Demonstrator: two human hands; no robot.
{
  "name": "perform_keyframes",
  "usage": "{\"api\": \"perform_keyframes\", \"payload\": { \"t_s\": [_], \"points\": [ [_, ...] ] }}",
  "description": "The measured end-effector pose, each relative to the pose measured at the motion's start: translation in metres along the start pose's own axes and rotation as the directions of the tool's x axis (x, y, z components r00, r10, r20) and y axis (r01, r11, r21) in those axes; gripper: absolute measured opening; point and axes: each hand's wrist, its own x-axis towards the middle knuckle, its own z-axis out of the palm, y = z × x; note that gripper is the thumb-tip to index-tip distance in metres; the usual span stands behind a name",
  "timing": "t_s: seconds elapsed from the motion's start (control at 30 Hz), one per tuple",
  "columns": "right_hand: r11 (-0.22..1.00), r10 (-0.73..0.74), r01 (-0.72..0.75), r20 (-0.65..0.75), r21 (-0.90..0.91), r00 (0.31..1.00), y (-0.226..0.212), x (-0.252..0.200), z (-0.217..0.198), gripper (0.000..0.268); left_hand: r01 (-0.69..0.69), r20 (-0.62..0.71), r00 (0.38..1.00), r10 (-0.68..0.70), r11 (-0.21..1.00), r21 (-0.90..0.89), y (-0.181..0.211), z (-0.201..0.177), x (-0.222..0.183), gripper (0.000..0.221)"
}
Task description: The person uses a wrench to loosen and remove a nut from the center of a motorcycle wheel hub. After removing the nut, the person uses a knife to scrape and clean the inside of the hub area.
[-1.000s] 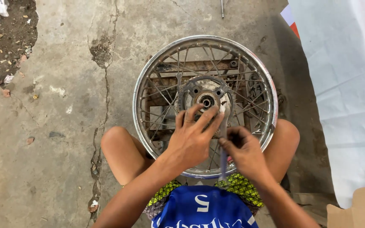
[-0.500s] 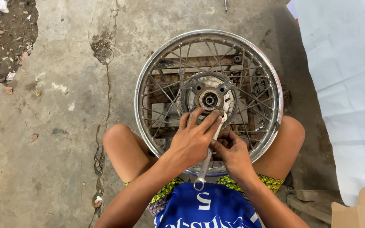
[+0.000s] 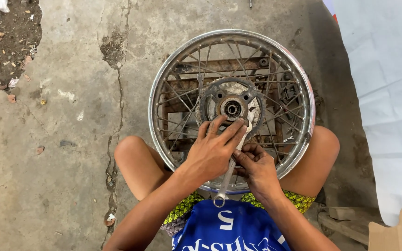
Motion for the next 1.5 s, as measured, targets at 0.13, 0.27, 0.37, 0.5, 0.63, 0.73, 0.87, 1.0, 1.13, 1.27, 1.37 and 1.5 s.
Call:
{"api": "perform_keyframes", "payload": {
  "t_s": [0.13, 0.27, 0.37, 0.5, 0.63, 0.73, 0.87, 1.0, 1.13, 1.27, 1.37, 1.5],
  "points": [
    [1.0, -0.011, 0.011, -0.004, -0.024, 1.0, -0.006, -0.001, -0.001, 0.038, -0.029, -0.033, 0.999, 0.029, 0.999, 0.015, -0.004, 0.007, 0.001, 0.059],
    [0.999, -0.031, 0.031, 0.001, -0.043, 1.0, -0.008, 0.004, -0.013, 0.041, -0.03, -0.056, 0.998, 0.03, 1.0, 0.006, -0.004, 0.012, 0.001, 0.064],
    [0.996, -0.046, 0.047, 0.014, -0.08, 0.999, -0.013, 0.006, -0.02, 0.041, -0.036, -0.128, 0.991, 0.038, 0.999, 0.016, -0.004, 0.018, 0.0, 0.065],
    [0.982, -0.077, 0.082, 0.04, -0.168, 0.996, -0.028, 0.005, -0.022, 0.04, -0.048, -0.213, 0.976, 0.053, 0.998, 0.026, -0.004, 0.027, 0.001, 0.063],
    [0.969, -0.089, 0.101, 0.061, -0.227, 0.994, -0.037, 0.008, -0.027, 0.042, -0.052, -0.256, 0.965, 0.062, 0.998, 0.045, -0.003, 0.028, 0.0, 0.064],
    [0.95, -0.088, 0.104, 0.065, -0.295, 0.994, -0.047, 0.009, -0.028, 0.048, -0.054, -0.224, 0.973, 0.06, 0.998, 0.032, -0.002, 0.029, -0.001, 0.065],
    [0.903, -0.136, 0.166, 0.105, -0.397, 0.985, -0.054, 0.014, -0.036, 0.046, -0.041, -0.182, 0.983, 0.04, 0.999, -0.003, 0.001, 0.029, 0.001, 0.067],
    [0.84, -0.2, 0.235, 0.123, -0.488, 0.972, -0.07, 0.01, -0.034, 0.04, -0.05, -0.181, 0.982, 0.052, 0.999, 0.016, 0.003, 0.024, 0.001, 0.061],
    [0.778, -0.227, 0.231, 0.081, -0.584, 0.97, -0.078, 0.011, -0.034, 0.035, -0.054, -0.162, 0.985, 0.054, 0.999, 0.004, 0.005, 0.024, 0.001, 0.063],
    [0.599, -0.356, 0.292, 0.079, -0.746, 0.931, -0.096, 0.006, -0.029, 0.028, -0.041, -0.152, 0.987, 0.04, 0.999, 0.001, 0.005, 0.024, 0.003, 0.064],
    [0.43, -0.441, 0.359, 0.154, -0.828, 0.884, -0.108, 0.012, -0.033, 0.027, -0.018, -0.112, 0.994, 0.016, 1.0, -0.017, 0.008, 0.017, 0.004, 0.066],
    [0.182, -0.582, 0.618, 0.423, -0.765, 0.695, -0.116, 0.022, -0.04, 0.029, 0.022, -0.072, 0.997, -0.025, 0.999, -0.035, 0.012, 0.017, 0.006, 0.072]
  ]
}}
